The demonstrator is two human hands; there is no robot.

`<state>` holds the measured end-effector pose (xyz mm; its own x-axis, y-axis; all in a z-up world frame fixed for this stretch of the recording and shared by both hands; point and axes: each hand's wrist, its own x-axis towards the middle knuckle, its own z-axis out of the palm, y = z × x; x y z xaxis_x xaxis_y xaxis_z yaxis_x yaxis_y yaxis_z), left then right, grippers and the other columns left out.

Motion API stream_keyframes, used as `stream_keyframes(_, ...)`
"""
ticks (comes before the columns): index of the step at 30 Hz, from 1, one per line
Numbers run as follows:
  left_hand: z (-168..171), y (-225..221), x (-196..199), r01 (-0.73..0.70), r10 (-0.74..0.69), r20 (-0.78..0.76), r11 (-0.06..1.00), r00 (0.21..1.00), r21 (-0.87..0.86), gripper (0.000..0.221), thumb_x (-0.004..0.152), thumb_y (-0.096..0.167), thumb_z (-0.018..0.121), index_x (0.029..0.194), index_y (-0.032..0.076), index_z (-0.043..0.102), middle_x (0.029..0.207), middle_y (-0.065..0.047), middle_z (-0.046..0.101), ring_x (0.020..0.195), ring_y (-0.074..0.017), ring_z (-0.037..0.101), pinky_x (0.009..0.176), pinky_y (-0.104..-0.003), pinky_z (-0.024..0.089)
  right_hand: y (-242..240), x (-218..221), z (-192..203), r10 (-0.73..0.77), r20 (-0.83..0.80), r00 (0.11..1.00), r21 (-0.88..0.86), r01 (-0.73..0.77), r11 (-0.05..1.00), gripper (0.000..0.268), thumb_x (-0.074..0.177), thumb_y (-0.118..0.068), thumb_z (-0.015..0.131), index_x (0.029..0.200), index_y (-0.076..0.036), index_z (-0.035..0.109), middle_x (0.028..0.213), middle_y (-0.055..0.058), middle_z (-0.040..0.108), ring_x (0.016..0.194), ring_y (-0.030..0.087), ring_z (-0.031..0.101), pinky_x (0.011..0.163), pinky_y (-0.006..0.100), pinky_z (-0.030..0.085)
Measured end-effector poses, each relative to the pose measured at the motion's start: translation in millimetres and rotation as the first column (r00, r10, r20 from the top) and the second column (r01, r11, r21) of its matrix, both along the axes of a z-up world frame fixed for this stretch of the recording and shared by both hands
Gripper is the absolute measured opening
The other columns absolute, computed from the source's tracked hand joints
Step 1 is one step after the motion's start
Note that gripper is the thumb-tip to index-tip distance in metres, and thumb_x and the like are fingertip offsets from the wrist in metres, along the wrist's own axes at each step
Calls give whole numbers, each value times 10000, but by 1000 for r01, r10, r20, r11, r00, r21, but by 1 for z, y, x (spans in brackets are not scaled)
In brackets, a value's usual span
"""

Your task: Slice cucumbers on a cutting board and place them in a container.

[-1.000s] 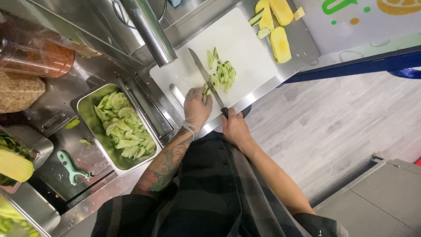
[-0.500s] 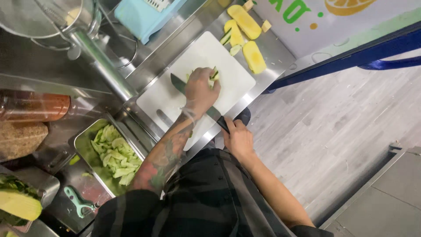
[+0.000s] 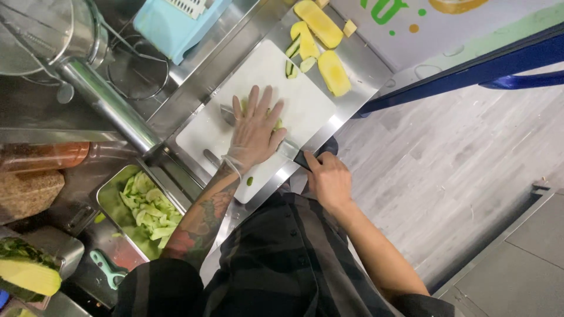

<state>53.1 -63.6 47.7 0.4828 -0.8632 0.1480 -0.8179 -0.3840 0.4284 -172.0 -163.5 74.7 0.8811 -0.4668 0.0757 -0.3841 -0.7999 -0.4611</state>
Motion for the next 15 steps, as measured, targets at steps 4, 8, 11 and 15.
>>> stream_keyframes(4,-42,16,2,-22,38,-77,978,996,209,614,1051,394,499,1570,73,430,1701,-204,163,1565,-449,65,1180,-753,2,-12,-31,7,11,-66,998,-202,-25,979,329,888,-138,790,1214,-147,752,925,125,672,788,291,674,631,395,539)
stream_keyframes(8,-64,23,13,-156,167,-39,967,985,202,636,1048,364,486,1589,45,389,1703,-243,131,1561,-473,47,1165,-748,10,-25,-66,32,-47,-44,998,-222,36,974,331,845,-133,770,1175,-161,771,868,99,674,778,298,677,644,423,527)
stream_keyframes(11,-75,16,9,-245,254,-101,965,962,93,683,1044,382,490,1603,10,358,1680,-275,155,1555,-472,69,1205,-692,18,-36,-93,3,-146,-106,984,-96,136,986,326,831,-230,767,1139,-125,757,802,93,657,717,278,648,605,420,508)
stream_keyframes(15,-78,9,-11,-209,211,-183,977,960,29,712,1044,439,533,1565,-24,384,1655,-261,257,1566,-449,163,1276,-595,72,-27,-106,-74,-261,-250,932,697,361,619,236,993,-229,663,1109,-25,671,667,54,586,525,136,522,486,320,425)
